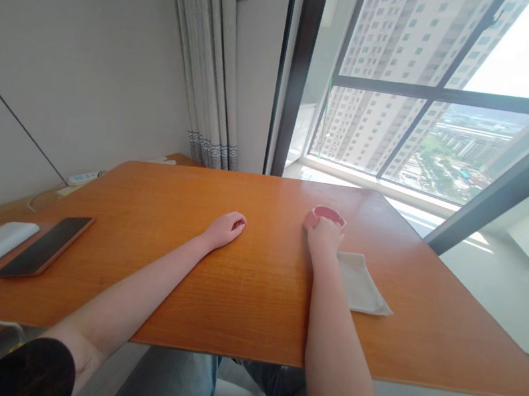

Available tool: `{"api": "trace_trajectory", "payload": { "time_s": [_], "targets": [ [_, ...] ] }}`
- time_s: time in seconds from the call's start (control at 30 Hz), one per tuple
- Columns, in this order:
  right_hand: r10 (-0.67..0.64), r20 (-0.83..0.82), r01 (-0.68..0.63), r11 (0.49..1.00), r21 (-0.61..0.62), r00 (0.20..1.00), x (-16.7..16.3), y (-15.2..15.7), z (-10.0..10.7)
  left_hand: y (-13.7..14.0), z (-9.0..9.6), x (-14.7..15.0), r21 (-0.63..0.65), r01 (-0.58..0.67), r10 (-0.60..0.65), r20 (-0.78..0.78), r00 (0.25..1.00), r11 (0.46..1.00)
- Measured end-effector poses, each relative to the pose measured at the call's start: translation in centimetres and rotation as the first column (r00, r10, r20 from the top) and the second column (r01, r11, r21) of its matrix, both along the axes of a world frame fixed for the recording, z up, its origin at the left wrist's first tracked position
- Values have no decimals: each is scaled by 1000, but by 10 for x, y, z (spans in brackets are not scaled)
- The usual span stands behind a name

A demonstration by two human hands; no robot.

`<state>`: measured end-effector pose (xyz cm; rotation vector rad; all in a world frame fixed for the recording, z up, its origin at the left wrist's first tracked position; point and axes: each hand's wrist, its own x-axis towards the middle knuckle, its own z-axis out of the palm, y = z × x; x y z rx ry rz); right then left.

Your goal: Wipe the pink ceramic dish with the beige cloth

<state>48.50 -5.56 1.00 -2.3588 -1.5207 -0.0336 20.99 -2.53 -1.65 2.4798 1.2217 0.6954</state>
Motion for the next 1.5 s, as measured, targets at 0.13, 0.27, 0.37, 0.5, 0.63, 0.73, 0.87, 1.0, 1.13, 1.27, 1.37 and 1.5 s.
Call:
{"api": "trace_trajectory", "payload": {
  "time_s": [0.13, 0.27, 0.37, 0.5, 0.63, 0.73, 0.87, 1.0, 1.13, 1.27, 1.37, 1.5],
  "targets": [
    [383, 52, -386, 920, 69, 922, -38, 0, 9, -10, 17, 0, 243, 82, -83, -6, 997, 967],
    [699, 79, -700, 692, 176, 711, -88, -8, 9, -18, 37, -4, 305, 190, -142, -173, 975, 933],
    [792, 140, -796, 552, 250, 594, -113, -21, 10, -20, 42, -18, 331, 226, -143, -256, 956, 916],
    [823, 111, -758, 450, 471, 558, -127, -35, 12, -14, 41, -65, 348, 135, -49, -246, 968, 928],
    [775, 31, -679, 532, 505, 631, -123, -31, 5, 2, 40, -136, 403, -289, 378, -160, 912, 868],
    [745, -7, -660, 595, 459, 667, -117, -24, -2, 12, 38, -181, 378, -528, 620, -181, 763, 760],
    [740, -38, -655, 617, 436, 672, -115, -22, -5, 14, 29, -207, 326, -684, 757, -253, 602, 652],
    [733, -60, -635, 623, 457, 677, -113, -22, -3, 16, 18, -211, 297, -721, 779, -288, 557, 626],
    [716, -89, -610, 646, 459, 692, -108, -20, -3, 22, 10, -214, 276, -707, 757, -302, 579, 651],
    [693, -121, -591, 681, 433, 711, -106, -18, -5, 24, 7, -215, 254, -704, 745, -322, 584, 663],
    [667, -142, -577, 716, 394, 731, -106, -17, -3, 22, 10, -212, 260, -710, 752, -321, 576, 655],
    [633, -154, -570, 759, 315, 759, -84, -21, 13, 20, 15, -209, 252, -708, 745, -334, 577, 660]
  ]
}}
